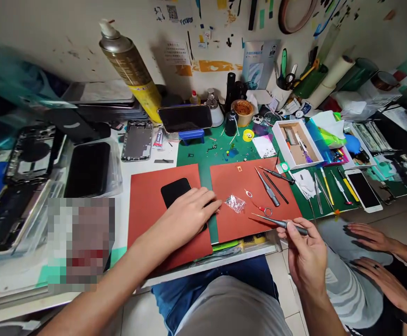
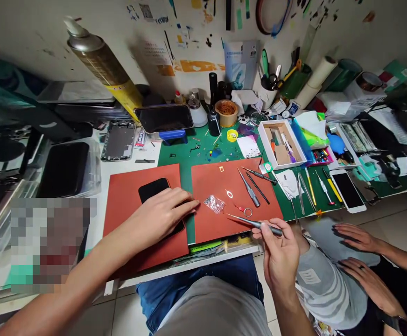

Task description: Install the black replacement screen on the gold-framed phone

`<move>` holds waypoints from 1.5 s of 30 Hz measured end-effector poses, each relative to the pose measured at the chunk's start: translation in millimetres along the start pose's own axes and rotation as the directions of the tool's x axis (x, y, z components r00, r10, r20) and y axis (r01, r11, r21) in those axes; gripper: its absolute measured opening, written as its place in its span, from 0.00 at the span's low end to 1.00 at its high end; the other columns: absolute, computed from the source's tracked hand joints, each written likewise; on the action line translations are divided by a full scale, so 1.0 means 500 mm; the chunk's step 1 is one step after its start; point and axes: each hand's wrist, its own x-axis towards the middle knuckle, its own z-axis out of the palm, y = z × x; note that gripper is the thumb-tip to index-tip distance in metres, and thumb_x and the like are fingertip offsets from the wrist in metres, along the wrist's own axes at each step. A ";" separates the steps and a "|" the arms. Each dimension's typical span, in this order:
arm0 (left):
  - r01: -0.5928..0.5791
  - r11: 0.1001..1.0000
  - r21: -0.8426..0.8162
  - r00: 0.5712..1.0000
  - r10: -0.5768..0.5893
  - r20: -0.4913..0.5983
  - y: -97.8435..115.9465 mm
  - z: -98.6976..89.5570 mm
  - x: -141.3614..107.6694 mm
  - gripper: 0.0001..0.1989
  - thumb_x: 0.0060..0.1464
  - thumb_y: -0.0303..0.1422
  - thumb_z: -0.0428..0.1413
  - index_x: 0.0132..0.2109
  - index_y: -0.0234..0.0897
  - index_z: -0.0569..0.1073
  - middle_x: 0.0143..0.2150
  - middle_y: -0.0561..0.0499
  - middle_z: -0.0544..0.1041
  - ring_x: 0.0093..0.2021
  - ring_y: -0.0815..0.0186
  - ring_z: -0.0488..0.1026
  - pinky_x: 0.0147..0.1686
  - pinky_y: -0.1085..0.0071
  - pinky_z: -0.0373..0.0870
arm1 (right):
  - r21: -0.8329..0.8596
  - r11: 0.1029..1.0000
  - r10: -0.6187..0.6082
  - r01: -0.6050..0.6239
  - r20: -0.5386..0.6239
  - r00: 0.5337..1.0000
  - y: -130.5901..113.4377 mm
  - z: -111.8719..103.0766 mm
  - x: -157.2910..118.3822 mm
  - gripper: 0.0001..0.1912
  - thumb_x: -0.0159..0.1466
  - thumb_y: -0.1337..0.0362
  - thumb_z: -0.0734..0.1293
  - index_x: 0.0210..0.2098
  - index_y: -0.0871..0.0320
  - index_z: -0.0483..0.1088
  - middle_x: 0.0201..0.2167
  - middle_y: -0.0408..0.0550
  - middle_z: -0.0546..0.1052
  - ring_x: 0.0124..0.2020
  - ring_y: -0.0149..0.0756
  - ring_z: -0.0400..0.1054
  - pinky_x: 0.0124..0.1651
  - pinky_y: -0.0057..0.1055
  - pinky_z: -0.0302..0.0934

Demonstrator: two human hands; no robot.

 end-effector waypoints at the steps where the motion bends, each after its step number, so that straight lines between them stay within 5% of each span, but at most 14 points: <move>1: -0.012 1.000 0.001 1.000 0.012 0.025 -0.001 0.006 0.002 0.14 0.74 0.25 0.51 0.58 0.32 0.79 0.51 0.43 0.82 0.51 0.58 0.76 0.50 0.60 0.72 | -0.016 1.000 -0.023 0.022 -0.014 1.000 0.010 0.001 -0.007 0.26 0.56 0.53 0.87 0.46 0.55 0.77 0.35 0.46 0.85 0.29 0.36 0.82 0.36 0.32 0.79; 16: -0.023 0.999 0.042 0.993 0.019 0.114 0.032 0.009 0.010 0.24 0.72 0.19 0.47 0.71 0.26 0.67 0.58 0.41 0.78 0.58 0.54 0.71 0.57 0.56 0.68 | -0.150 0.989 -0.006 -0.004 -0.066 0.998 0.052 0.030 -0.028 0.24 0.61 0.51 0.84 0.49 0.56 0.77 0.37 0.48 0.87 0.34 0.41 0.84 0.41 0.37 0.79; 26: -0.016 0.993 0.121 0.999 0.011 0.043 0.036 0.016 0.000 0.27 0.68 0.19 0.49 0.71 0.28 0.70 0.63 0.39 0.77 0.66 0.51 0.70 0.67 0.53 0.65 | -0.180 0.984 -0.002 -0.010 -0.066 0.998 0.056 0.071 -0.034 0.23 0.62 0.51 0.84 0.48 0.56 0.76 0.38 0.49 0.88 0.35 0.41 0.86 0.42 0.35 0.81; 45: 0.052 0.997 0.058 0.997 -0.055 0.051 0.038 0.024 -0.006 0.23 0.70 0.24 0.53 0.68 0.32 0.73 0.65 0.39 0.77 0.66 0.52 0.72 0.67 0.55 0.67 | -0.292 0.956 -0.043 0.027 -0.050 0.998 0.044 0.077 -0.020 0.23 0.62 0.51 0.83 0.47 0.57 0.77 0.35 0.50 0.88 0.34 0.44 0.86 0.42 0.36 0.79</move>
